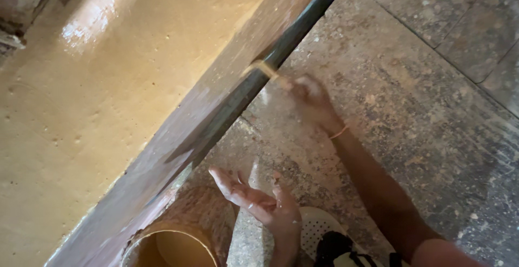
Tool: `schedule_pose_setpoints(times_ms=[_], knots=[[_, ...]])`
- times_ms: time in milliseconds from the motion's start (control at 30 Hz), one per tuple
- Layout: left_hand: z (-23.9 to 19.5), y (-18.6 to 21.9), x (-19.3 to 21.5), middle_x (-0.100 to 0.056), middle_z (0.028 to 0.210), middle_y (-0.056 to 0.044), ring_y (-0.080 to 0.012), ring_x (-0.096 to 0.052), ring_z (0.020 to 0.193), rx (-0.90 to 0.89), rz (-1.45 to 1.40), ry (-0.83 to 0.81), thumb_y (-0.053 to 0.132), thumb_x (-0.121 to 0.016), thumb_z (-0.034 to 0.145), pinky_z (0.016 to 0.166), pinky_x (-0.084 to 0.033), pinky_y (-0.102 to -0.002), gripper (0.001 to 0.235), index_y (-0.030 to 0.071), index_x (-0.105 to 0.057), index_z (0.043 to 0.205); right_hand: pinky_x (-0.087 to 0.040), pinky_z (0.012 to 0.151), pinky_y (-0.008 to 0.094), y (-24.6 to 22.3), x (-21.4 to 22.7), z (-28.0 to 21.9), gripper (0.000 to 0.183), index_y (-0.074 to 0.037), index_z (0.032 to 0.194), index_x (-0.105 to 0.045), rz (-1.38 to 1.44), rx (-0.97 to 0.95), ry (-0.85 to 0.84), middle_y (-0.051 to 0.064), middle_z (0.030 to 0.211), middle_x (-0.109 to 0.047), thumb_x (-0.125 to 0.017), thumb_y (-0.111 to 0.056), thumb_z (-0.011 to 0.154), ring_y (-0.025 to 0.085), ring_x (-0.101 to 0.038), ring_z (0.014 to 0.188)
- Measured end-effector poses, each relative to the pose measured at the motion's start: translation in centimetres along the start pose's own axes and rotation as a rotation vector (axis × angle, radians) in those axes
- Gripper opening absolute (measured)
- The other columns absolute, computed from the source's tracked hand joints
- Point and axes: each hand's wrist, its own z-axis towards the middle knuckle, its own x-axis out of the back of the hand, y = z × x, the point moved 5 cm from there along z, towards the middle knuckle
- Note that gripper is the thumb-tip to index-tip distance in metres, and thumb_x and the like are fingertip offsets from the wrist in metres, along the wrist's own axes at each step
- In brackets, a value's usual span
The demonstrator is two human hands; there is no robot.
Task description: The person paints a wooden door frame with a yellowish-brown paint using a brush. They repeatedly dip the brush into a small bucket and apply the paint in smooth strokes along the frame's edge and surface.
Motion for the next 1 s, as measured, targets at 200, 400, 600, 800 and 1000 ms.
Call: schedule_pose_setpoints(times_ms=[200, 400, 600, 800, 1000], knots=[[-0.3, -0.4, 0.2, -0.010, 0.172, -0.022, -0.0424, -0.013, 0.162, 0.058, -0.054, 0.006, -0.015, -0.063, 0.084, 0.125, -0.036, -0.063, 0.070, 0.028, -0.029, 0.128, -0.048, 0.060, 0.023, 2.0, 6.9, 1.7, 0.028, -0.011, 0.106, -0.056, 0.056, 0.109, 0.430, -0.004, 0.085, -0.052, -0.055, -0.038, 0.113, 0.006, -0.050, 0.072], [-1.2, -0.6, -0.7, -0.002, 0.172, -0.022, -0.0449, -0.002, 0.163, 0.100, -0.107, -0.053, -0.012, -0.066, 0.079, 0.122, -0.043, -0.061, 0.075, 0.025, -0.036, 0.136, -0.046, 0.052, 0.027, 0.6, 0.9, 0.2, 0.037, -0.008, 0.097, -0.056, -0.277, 0.040, 0.076, 0.000, 0.081, -0.051, -0.048, -0.042, 0.111, 0.010, -0.051, 0.065], [-0.9, -1.4, -0.4, -0.001, 0.174, -0.017, -0.0414, -0.010, 0.165, 0.023, -0.051, -0.031, -0.011, -0.064, 0.083, 0.122, -0.052, -0.053, 0.111, 0.043, -0.011, 0.165, -0.050, 0.045, 0.019, -1.2, -5.7, -6.0, 0.023, -0.013, 0.103, -0.060, -0.368, -0.094, -0.558, -0.005, 0.071, -0.063, -0.060, -0.035, 0.096, 0.007, -0.058, 0.052], [-0.4, -0.7, 0.4, -0.007, 0.173, -0.017, -0.0411, -0.014, 0.163, 0.004, 0.027, 0.022, -0.012, -0.067, 0.083, 0.132, -0.030, -0.061, 0.116, 0.042, -0.008, 0.167, -0.049, 0.044, 0.020, -3.5, -0.4, -1.9, 0.029, -0.007, 0.103, -0.062, 0.122, -0.005, 0.018, 0.000, 0.076, -0.061, -0.057, -0.035, 0.107, 0.008, -0.055, 0.057], [-0.7, -0.1, 0.2, -0.003, 0.176, -0.019, -0.0406, -0.010, 0.166, 0.065, -0.092, -0.010, -0.012, -0.060, 0.088, 0.129, -0.036, -0.060, 0.110, 0.038, -0.006, 0.168, -0.042, 0.047, 0.016, -5.0, 5.8, 0.7, 0.022, -0.011, 0.102, -0.056, 0.081, -0.017, 0.428, -0.002, 0.075, -0.057, -0.060, -0.031, 0.109, 0.005, -0.051, 0.059]])
